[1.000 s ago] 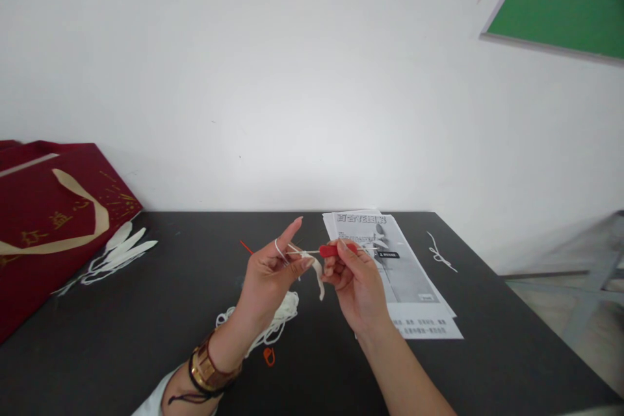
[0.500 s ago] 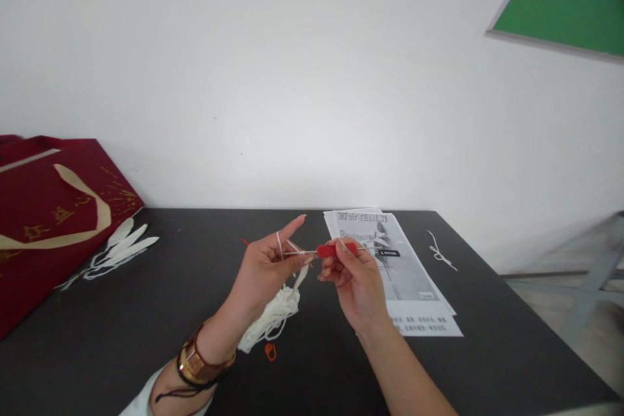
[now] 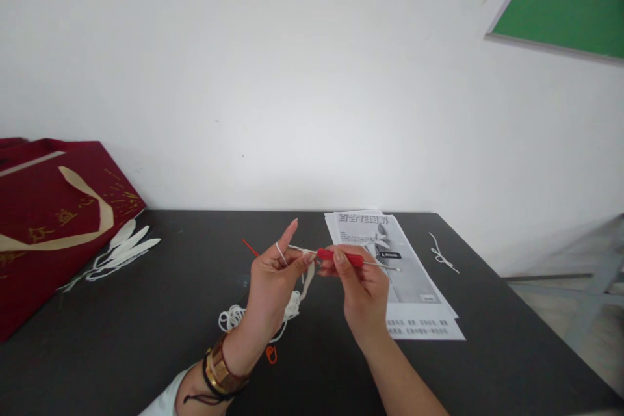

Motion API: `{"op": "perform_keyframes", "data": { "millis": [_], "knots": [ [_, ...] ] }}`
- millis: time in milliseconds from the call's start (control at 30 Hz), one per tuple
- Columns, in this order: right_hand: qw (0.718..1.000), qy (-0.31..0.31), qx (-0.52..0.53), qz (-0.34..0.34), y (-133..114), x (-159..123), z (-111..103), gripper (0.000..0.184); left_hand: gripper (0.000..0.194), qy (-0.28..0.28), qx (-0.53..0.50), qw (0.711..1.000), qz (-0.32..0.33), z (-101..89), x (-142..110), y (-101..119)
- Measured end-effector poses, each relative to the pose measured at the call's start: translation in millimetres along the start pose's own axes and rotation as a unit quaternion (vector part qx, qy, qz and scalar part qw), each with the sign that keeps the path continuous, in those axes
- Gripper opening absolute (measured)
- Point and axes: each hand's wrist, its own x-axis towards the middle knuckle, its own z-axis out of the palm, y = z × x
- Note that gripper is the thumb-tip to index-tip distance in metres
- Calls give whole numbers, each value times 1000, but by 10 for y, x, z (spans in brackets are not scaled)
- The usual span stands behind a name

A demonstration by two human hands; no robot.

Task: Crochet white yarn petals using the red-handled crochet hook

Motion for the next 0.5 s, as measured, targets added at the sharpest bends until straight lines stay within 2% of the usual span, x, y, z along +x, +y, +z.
{"op": "perform_keyframes", "data": {
  "millis": [67, 133, 200, 300, 400, 500],
  "knots": [
    [991, -29, -86, -100, 1, -38, -35, 20, 62, -19, -15, 999, -32, -9, 35, 42],
    [966, -86, -136, -201, 10, -58, -75, 35, 57, -50, -19, 997, -60, -30, 72, 109],
    [948, -121, -147, -257, 20, -55, -107, 46, 55, -78, -19, 994, -79, -57, 102, 186],
    [960, -114, -109, -232, 20, -25, -116, 47, 57, -100, -19, 991, -84, -89, 120, 283],
    [982, -81, -50, -163, 8, -1, -77, 33, 70, -114, -12, 991, -69, -100, 103, 326],
    [991, -64, 12, -117, 15, 0, -34, 19, 78, -116, -14, 992, -54, -96, 76, 329]
  ]
}}
